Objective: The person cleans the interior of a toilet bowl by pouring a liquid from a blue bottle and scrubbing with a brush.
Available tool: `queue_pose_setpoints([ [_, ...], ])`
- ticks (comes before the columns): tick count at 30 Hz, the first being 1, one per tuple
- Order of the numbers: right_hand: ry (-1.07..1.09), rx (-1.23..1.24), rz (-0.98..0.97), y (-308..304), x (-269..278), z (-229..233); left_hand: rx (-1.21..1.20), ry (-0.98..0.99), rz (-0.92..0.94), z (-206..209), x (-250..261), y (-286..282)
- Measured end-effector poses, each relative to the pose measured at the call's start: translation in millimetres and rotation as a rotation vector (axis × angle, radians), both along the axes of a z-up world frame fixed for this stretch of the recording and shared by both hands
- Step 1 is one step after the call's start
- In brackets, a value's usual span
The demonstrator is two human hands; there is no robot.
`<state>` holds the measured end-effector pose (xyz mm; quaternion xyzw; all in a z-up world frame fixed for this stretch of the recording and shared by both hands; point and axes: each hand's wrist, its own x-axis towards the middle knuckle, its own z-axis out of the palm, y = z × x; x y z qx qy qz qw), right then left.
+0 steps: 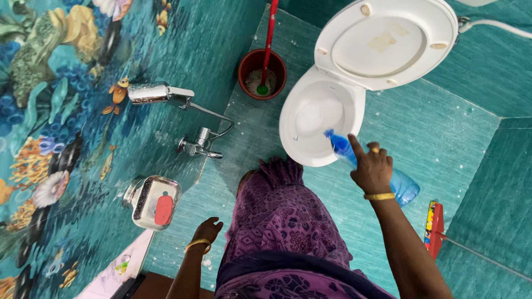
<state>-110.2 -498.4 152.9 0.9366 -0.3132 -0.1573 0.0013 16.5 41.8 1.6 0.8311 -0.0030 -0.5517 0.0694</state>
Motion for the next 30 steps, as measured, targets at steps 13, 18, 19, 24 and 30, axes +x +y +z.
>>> queue_pose_setpoints([
  [13, -0.165, -0.027, -0.324, -64, -6, 0, 0.010, -0.010, 0.107, 18, -15, 1],
  [18, -0.539, 0.202, -0.398, -58, -43, 11, -0.022, -0.040, 0.091, 20, -15, -24],
  [19, -0.648, 0.235, -0.411, -59, -43, 12, -0.009, -0.016, 0.108, 20, -14, -30],
  [24, -1.082, 0.268, -0.386, -109, -16, 41, 0.009, -0.071, 0.021, 22, -3, -71],
  [30, -1.509, 0.222, -0.096, -247, 35, 86, -0.057, -0.067, 0.086, 19, 0, -118],
])
